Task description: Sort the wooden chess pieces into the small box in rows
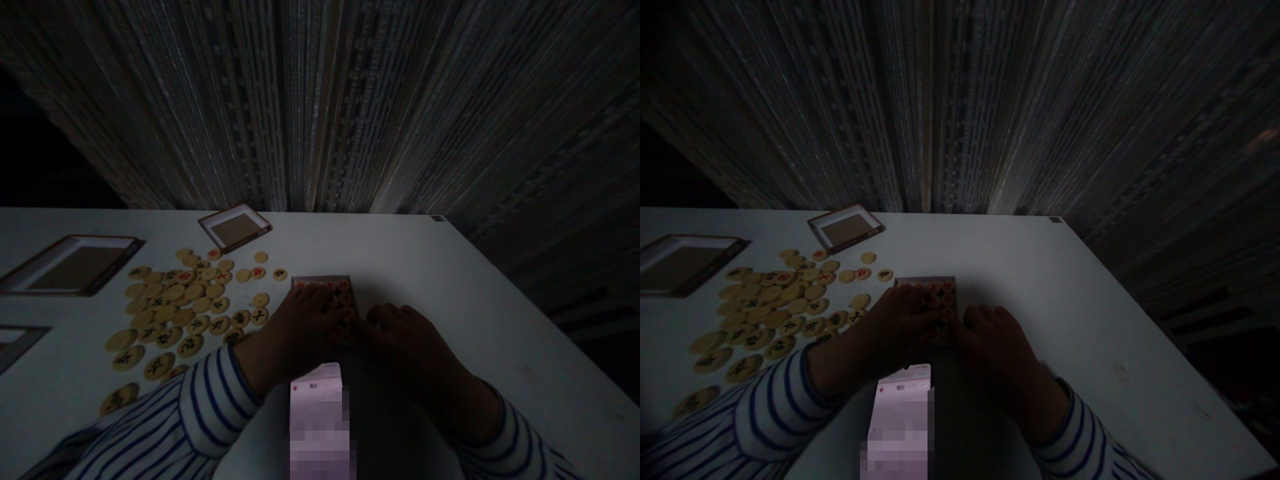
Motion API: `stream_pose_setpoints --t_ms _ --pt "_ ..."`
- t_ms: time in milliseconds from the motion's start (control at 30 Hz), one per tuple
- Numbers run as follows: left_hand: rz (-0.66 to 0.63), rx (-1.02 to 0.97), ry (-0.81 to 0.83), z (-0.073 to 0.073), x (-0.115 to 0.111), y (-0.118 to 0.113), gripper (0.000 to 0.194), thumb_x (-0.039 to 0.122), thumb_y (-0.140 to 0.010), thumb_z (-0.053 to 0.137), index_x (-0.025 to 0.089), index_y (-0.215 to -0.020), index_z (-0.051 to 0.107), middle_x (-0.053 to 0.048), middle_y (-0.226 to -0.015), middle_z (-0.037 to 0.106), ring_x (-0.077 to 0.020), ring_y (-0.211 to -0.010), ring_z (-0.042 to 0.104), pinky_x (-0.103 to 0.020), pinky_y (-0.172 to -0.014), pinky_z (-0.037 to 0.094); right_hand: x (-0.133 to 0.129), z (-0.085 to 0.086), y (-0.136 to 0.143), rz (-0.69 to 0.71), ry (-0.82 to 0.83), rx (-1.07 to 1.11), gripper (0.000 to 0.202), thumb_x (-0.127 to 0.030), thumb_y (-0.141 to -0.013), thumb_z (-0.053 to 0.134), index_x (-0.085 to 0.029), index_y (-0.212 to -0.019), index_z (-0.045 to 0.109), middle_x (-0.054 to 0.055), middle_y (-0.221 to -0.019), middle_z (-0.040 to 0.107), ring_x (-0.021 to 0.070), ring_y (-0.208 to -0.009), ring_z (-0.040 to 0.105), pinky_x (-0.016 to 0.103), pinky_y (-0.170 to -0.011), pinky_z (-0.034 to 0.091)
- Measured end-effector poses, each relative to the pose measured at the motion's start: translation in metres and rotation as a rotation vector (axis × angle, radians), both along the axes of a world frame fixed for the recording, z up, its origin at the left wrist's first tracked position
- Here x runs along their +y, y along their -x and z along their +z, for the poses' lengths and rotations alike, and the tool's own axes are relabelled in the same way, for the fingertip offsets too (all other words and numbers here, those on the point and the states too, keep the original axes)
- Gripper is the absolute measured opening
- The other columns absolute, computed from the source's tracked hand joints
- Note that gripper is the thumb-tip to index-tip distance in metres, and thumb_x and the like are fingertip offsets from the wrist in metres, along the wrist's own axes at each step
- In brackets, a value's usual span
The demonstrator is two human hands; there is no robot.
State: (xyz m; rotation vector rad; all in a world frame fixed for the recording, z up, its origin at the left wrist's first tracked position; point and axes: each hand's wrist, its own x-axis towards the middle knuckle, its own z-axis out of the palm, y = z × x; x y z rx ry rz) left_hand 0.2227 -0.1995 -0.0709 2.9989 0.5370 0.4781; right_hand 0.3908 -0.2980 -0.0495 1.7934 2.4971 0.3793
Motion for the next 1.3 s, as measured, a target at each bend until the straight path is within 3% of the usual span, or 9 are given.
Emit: stream_pose_setpoints --t_ms 433,733,1067,1300 --pt "0.007 -0.027 0.004 -0.002 0.004 -0.002 0.029 0.032 -0.083 0.052 0.022 -0.108 0.061 -0.012 -0.104 0.057 -0.0249 -0.094 0.050 -0.044 -0.080 0.042 0.000 0.000 0.002 -0.029 0.001 0.029 0.026 -0.017 -0.083 0.048 -0.018 -0.107 0.057 0.008 -0.083 0.062 0.0149 -0.065 0.049 0.029 -0.057 0.029" --pt "0.120 0.010 -0.056 0.001 0.007 -0.002 0.031 0.029 -0.084 0.047 0.021 -0.112 0.057 -0.013 -0.116 0.051 -0.0278 -0.102 0.047 -0.045 -0.082 0.041 0.006 -0.003 0.004 -0.104 0.045 0.006 0.032 -0.018 -0.084 0.049 -0.019 -0.116 0.052 0.007 -0.083 0.061 0.0154 -0.069 0.050 0.029 -0.058 0.029" --pt "0.114 0.053 -0.009 0.006 0.006 -0.007 0.033 0.026 -0.083 0.049 0.022 -0.114 0.055 -0.012 -0.117 0.051 -0.0269 -0.102 0.047 -0.044 -0.082 0.040 0.012 -0.004 0.004 -0.152 0.058 -0.053 0.043 -0.021 -0.087 0.047 -0.020 -0.129 0.043 0.010 -0.087 0.061 0.0168 -0.072 0.052 0.029 -0.057 0.032" --pt "0.097 0.070 -0.018 0.007 0.006 -0.008 0.031 0.027 -0.086 0.044 0.021 -0.114 0.054 -0.011 -0.117 0.051 -0.0253 -0.103 0.046 -0.043 -0.084 0.039 0.013 -0.001 0.007 -0.177 0.102 -0.062 0.038 -0.023 -0.088 0.045 -0.019 -0.126 0.046 0.010 -0.088 0.061 0.0172 -0.074 0.053 0.029 -0.059 0.034"
